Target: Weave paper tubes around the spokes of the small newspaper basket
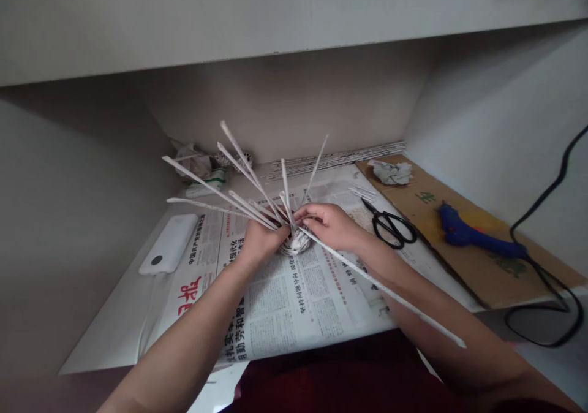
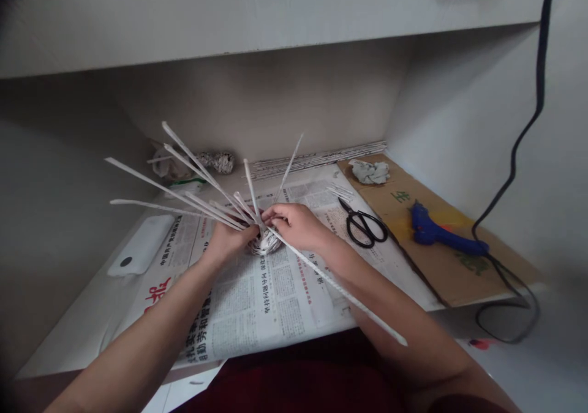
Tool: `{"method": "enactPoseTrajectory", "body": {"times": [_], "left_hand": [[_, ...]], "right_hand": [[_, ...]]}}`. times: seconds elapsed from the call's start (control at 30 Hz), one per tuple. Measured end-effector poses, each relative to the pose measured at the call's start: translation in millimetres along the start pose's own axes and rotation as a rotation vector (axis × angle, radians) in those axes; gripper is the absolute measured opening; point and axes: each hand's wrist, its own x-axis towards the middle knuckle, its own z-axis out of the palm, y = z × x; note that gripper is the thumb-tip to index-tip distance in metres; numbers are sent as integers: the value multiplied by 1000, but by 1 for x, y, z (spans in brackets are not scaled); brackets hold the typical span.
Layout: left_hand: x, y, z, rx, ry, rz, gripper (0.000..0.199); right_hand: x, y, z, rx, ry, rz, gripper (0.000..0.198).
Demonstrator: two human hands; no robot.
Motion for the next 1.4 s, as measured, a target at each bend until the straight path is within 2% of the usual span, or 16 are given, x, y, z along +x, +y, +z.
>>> {"method": "enactPoseTrajectory", "body": {"times": [0.2,0.3,0.37,0.5,0.6,0.67,0.77,0.9,1.1,1.4], "left_hand": [[4,-12,-4,-5,167,-78,6],[6,-15,-4,-79,241,-165,6],[7,-13,-2,-156,244,-214,6],[8,-9,-4,-338,161,-294,7],[9,-8,-17,-403,-20,-285,20],[10,-8,-28,-334,-214,-228,25],[11,-11,-39,-241,-341,-161,29],[13,-18,-37,-150,-299,-90,25],[16,-20,-31,-81,-274,6,13],[12,-20,-27,-82,-249,27,20]], "right_hand": [[0,-4,-11,-16,-197,-35,50],[1,-2,-5,-24,-170,-65,61],[1,1,2,40,-139,-61,52],[3,9,12,151,-98,-25,38],[3,11,11,177,-73,-13,35],[3,11,9,190,-76,5,32],[3,10,7,209,-75,14,30],[2,9,12,166,-9,19,29],[4,11,21,108,131,27,15],[3,6,16,105,118,37,13]]}}
